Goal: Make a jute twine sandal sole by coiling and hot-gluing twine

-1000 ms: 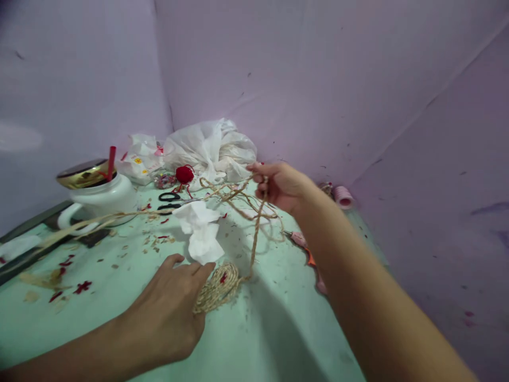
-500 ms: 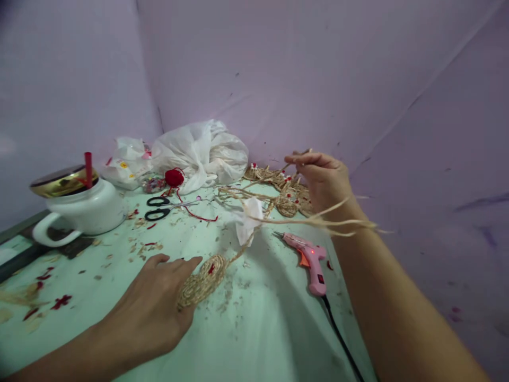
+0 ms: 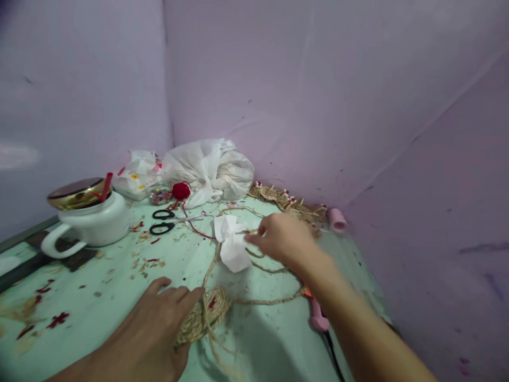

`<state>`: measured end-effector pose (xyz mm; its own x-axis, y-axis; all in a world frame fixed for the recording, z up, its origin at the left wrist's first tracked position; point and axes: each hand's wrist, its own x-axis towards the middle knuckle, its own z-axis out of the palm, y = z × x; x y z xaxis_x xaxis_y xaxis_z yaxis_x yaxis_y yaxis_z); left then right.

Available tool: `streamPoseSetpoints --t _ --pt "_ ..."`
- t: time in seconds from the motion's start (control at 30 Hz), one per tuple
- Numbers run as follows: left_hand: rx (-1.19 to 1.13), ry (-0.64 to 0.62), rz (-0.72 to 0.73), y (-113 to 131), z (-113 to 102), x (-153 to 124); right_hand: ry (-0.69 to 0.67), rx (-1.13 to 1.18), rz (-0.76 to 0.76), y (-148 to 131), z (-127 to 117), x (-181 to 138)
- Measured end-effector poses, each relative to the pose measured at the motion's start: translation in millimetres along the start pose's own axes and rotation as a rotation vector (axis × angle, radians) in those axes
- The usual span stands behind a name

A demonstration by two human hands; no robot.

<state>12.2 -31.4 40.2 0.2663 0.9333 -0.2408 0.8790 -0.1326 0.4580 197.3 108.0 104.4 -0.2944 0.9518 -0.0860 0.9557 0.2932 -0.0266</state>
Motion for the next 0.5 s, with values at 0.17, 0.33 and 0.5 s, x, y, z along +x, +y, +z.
streamPoseSetpoints --t 0.17,0.33,0.5 --pt "0.002 -0.018 -0.009 -3 4 4 -0.102 0.091 -0.112 -37 28 11" --pt "-0.013 -0.028 0.003 -5 6 7 -0.202 0.312 -0.225 -53 -28 49" --pt "-0.031 -0.029 0.004 -7 3 8 -0.033 0.523 -0.386 -88 -63 71"
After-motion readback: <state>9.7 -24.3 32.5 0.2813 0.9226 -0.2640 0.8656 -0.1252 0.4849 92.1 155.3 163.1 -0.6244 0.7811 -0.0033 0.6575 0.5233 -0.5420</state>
